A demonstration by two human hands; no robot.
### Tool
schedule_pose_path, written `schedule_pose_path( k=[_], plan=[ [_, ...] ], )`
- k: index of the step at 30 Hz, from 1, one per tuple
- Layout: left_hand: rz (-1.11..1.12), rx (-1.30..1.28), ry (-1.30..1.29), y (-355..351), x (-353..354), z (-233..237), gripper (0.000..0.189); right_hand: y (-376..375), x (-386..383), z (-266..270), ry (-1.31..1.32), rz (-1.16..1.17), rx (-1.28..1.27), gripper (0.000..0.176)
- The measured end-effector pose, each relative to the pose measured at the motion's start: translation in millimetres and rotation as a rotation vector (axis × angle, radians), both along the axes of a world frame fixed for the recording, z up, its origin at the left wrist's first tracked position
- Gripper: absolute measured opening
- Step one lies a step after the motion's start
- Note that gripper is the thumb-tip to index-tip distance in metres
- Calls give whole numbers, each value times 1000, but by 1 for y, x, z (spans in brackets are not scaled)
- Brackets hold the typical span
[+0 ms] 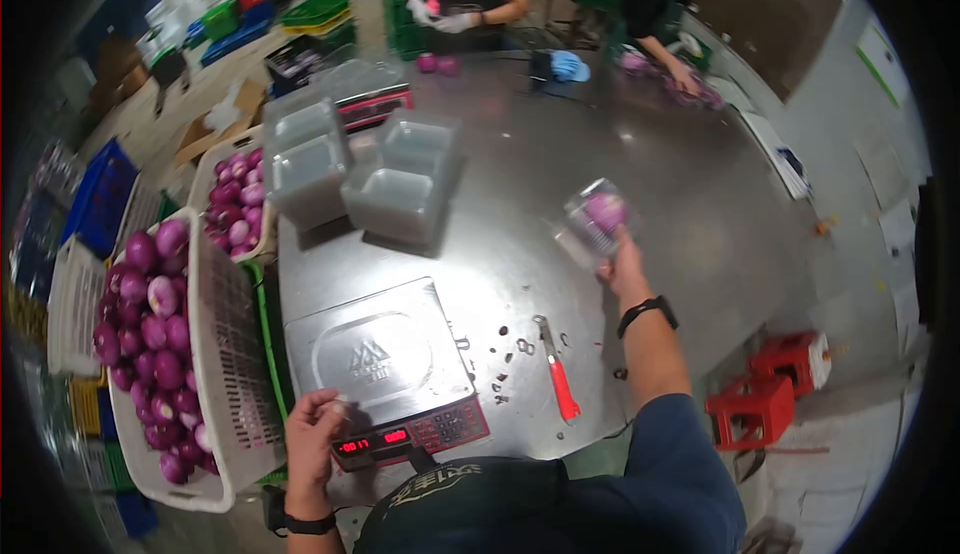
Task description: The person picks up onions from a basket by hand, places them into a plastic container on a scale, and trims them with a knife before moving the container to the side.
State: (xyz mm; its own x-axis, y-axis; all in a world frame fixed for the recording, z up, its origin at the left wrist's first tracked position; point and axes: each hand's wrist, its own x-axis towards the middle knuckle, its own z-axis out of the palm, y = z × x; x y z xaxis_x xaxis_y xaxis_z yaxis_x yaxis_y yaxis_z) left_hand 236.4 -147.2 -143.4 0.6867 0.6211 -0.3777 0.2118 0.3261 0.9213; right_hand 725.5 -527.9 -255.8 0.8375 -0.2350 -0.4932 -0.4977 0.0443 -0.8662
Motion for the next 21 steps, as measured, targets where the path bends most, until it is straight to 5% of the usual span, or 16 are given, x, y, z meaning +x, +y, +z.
schedule_pose_path(
  k=[4, 9, 15, 17, 21],
  plan=[
    [277, 131, -36, 31, -51, 36, 30, 51, 65, -6, -339, 275, -493, 56],
    [463, 395, 46, 68, -117, 68, 26, 211, -25, 62, -740, 704, -411, 31],
    [694, 616, 140, 128, -236, 109, 25, 356, -65, 51, -1371, 937, -630, 33],
    [758, 644, 189, 148, -279, 119, 24, 378, -68, 54, -1133, 1144, -843, 41],
    [833, 769, 440, 189, -337, 113, 24, 394, -65, 45, -999, 1183, -1044, 46]
  ],
)
